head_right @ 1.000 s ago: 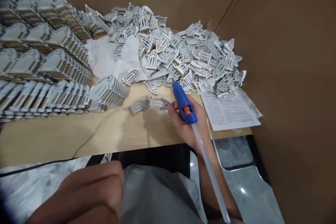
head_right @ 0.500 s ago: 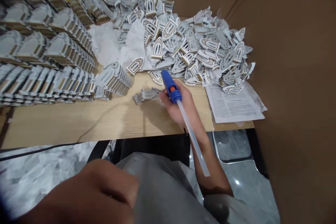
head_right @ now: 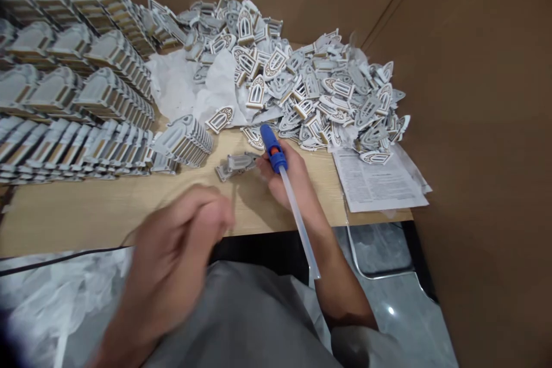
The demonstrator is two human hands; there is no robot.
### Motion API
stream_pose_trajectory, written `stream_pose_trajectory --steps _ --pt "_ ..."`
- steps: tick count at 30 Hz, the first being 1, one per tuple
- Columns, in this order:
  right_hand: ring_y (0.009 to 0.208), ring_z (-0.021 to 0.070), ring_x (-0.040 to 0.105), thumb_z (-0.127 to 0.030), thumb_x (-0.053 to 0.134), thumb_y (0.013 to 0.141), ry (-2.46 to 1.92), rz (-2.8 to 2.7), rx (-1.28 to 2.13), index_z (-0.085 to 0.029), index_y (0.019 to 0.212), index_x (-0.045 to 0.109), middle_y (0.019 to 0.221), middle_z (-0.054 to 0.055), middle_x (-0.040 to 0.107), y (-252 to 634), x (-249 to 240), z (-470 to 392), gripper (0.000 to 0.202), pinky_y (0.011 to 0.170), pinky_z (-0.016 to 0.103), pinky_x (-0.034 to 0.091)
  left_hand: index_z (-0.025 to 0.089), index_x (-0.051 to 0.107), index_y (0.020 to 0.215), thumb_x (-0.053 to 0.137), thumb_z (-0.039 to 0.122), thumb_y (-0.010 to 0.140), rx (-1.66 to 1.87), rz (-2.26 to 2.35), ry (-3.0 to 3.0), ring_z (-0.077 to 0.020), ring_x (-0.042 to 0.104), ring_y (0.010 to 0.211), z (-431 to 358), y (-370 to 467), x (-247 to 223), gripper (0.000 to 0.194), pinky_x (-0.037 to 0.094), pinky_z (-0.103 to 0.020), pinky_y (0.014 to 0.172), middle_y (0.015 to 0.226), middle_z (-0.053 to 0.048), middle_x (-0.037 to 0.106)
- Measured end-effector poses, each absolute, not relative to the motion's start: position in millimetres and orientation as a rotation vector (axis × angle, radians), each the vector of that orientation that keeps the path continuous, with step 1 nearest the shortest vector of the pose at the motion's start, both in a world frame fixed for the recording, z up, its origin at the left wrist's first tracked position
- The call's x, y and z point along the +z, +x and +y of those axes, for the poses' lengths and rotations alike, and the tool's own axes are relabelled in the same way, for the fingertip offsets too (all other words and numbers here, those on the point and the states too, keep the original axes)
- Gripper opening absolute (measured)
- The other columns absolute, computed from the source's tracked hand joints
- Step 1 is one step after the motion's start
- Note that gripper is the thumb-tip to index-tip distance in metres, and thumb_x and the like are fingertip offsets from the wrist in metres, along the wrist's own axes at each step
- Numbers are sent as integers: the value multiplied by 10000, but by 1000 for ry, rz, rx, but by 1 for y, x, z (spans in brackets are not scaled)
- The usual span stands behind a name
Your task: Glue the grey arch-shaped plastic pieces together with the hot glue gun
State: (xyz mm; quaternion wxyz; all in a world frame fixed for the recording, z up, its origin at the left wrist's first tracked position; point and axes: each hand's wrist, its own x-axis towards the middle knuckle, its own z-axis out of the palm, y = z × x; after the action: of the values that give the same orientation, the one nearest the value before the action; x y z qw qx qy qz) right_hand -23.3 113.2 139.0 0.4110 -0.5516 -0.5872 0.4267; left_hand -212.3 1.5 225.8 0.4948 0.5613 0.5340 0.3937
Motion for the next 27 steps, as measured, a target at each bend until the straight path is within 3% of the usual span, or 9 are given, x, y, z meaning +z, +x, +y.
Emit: stream_pose_trajectory --steps 4,9,12,17,27 --pt "720 197 661 -323 793 847 -1367 -1528 1106 -245 934 617 852 -15 694 -21 135 120 211 733 359 541 248 564 986 581 241 1043 979 1777 1546 -187 631 696 23 -189 165 60 443 -306 680 755 15 620" --pt "703 190 631 -329 788 841 -1339 -1578 1183 -245 919 601 856 -15 688 -21 133 131 220 724 352 538 202 522 1375 651 169 972 946 2062 1571 -309 754 938 28 -190 123 424 532 -376 758 1005 -92 733" --pt "735 196 633 -329 783 845 -1335 -1601 1196 -249 920 601 875 -12 683 -24 131 134 212 728 347 541 169 480 1492 653 152 971 906 2047 1565 -311 761 911 36 -200 119 550 540 -385 767 960 -85 754" --pt "772 213 645 -331 764 862 -1353 -1700 1197 -250 948 618 867 -8 698 -29 125 137 188 736 341 527 188 608 1372 671 132 947 896 1968 1561 -261 714 753 49 -210 120 433 492 -352 727 763 -4 684" --pt "786 240 647 -365 754 905 -1417 -1856 1024 -247 970 630 879 7 711 -29 133 135 183 733 346 476 191 692 1212 645 154 982 922 1903 1498 -171 601 633 51 -212 122 237 429 -295 670 715 36 602"
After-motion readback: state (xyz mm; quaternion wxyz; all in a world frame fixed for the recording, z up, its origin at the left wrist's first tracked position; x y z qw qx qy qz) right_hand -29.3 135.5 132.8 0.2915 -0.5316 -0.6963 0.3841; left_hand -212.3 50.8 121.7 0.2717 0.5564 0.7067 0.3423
